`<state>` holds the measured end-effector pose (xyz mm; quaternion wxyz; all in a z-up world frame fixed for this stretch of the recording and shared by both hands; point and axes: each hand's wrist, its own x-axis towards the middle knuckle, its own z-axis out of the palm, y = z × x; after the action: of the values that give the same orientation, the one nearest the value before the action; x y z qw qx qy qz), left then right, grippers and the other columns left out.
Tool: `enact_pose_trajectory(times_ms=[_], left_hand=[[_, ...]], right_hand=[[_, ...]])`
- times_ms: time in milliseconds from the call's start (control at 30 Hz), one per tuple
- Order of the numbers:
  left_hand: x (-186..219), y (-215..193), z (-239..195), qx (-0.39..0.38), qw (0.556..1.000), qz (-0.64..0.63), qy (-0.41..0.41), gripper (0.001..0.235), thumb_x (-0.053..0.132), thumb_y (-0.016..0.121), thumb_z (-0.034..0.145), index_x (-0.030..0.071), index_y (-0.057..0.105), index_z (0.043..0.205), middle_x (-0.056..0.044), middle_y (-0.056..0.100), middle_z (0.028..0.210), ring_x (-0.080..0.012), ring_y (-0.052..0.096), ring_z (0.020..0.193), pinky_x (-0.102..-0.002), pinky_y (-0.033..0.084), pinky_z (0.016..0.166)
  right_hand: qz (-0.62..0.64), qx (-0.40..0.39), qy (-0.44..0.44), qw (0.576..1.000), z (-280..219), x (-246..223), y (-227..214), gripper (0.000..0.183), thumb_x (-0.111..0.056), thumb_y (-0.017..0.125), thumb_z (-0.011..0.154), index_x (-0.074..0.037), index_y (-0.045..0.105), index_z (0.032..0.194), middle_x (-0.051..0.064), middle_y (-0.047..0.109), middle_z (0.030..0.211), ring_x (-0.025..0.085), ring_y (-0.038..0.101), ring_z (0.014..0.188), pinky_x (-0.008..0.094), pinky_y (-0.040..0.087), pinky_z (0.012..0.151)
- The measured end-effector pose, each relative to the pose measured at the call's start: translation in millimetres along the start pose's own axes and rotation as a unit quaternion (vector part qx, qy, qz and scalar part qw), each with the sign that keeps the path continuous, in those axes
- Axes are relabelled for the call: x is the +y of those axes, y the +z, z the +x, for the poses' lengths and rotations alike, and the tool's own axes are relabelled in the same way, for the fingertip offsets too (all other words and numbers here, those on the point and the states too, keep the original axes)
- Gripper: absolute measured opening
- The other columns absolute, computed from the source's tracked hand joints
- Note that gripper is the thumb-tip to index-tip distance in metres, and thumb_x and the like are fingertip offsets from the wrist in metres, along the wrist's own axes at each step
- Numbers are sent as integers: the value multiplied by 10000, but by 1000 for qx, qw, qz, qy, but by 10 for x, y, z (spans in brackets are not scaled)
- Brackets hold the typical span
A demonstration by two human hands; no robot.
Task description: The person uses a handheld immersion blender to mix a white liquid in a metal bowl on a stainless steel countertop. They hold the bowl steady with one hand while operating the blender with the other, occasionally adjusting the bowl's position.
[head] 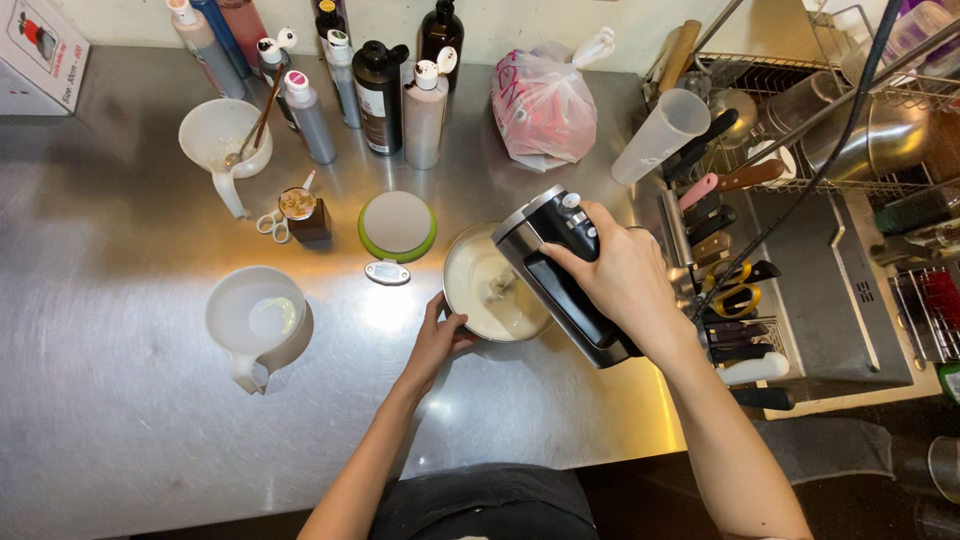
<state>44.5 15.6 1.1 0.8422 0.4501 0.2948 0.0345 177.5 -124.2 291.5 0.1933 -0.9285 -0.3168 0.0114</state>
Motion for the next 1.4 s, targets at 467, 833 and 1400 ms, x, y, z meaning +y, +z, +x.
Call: enact_pose_trajectory(times_ms=[467,833,1400], left_hand=[[90,46,-91,-6,1000,-1,-12,729,172,530,947,163,184,1589,-189,656,1203,-248,728,952,-327,600,793],[-5,39,-29,-2,1000,20,2,710,153,520,954,163,213,1594,-181,658,1168,-227,722,908,-302,594,733],[0,71,-48,8,1000,30,5,729,207,560,972,212,208,1611,-149,625,1175,-218,719,983,-320,599,829]], right_hand=[[59,-14,-47,997,-48,-155,48,561,-390,800,838,-88,646,1284,255,741,851,406,745,798,450,589,706],[45,-2,-78,996,-76,63,-2,532,-383,803,842,-80,665,1257,236,745,882,399,745,830,444,584,741],[40,-7,-50,998,-47,-89,12,570,-402,812,846,-54,659,1270,262,742,920,413,740,852,459,588,758]])
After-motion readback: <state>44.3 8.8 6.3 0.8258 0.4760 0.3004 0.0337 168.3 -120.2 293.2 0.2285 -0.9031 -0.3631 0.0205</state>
